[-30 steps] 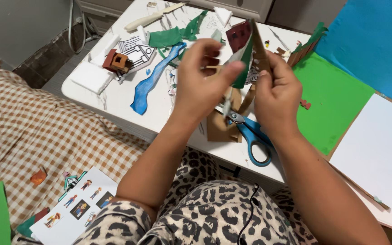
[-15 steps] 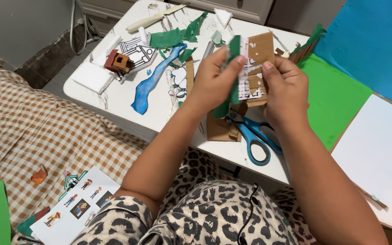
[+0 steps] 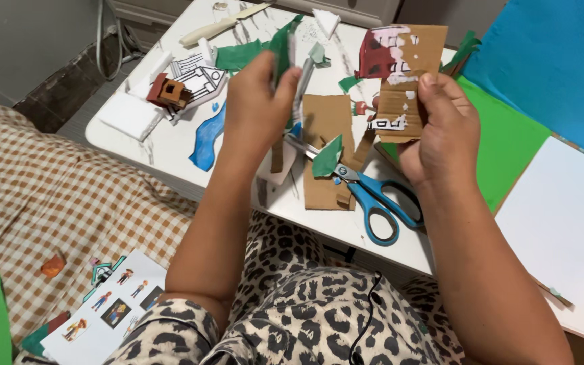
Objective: The person uses blue-handled scissors to cut a long strip of brown cardboard into smaller pieces. They trim the edges and occasionally adjust the strip while seated at a table with craft supplies.
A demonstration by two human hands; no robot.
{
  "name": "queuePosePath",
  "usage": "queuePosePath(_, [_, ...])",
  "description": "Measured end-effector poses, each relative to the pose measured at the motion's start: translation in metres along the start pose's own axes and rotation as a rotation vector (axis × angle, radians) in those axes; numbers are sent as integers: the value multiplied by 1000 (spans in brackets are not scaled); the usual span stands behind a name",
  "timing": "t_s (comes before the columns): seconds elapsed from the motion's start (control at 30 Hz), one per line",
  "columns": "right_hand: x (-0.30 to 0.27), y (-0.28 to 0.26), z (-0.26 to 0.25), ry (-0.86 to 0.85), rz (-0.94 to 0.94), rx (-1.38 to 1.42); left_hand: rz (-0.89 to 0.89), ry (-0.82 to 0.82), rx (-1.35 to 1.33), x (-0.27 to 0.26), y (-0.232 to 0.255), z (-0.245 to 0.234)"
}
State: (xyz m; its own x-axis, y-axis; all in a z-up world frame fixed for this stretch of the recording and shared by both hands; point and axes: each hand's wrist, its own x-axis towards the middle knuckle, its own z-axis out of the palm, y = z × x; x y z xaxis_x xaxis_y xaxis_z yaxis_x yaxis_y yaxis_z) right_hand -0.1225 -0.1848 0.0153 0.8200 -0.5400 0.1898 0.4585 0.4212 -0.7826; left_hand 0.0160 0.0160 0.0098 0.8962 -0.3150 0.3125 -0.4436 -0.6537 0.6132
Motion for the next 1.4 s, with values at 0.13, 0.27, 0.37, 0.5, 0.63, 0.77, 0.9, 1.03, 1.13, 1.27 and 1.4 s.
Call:
queuePosePath(0.13, [3, 6, 2, -7, -6, 21, 417, 220, -98, 2, -4, -2])
queuePosePath(0.27, [1, 17, -2, -19, -43, -145, 578, 377, -187, 0, 5, 19])
queuePosePath(0.37, [-1, 24, -2, -38, -30, -145, 381, 221, 49, 13, 11, 29])
queuePosePath(0.5, [-1, 28, -2, -61, -65, -176, 211, 120, 319, 19, 15, 37])
queuePosePath(0.63, [0, 31, 2, -56, -99, -218, 519, 461, -139, 9, 21, 36])
queuePosePath(0.77, [-10, 30, 4, -63, -94, -366, 529, 215, -594, -14, 38, 35])
queuePosePath(0.9, [-16, 31, 5, -62, -248, -570, 626, 422, -284, -26, 59, 39])
queuePosePath(1.03, [-13, 35, -1, 23, -386, -669, 745, 429, -310, -38, 65, 43])
queuePosePath(1.13, [-7, 34, -5, 115, -301, -579, 859, 389, -412, -58, 65, 44])
queuePosePath(1.27, [3, 20, -13, 90, -355, -383, 771, 344, -473, -58, 55, 41])
queuePosePath(1.4, [4, 19, -14, 35, -260, -241, 417, 262, -34, -16, 22, 27])
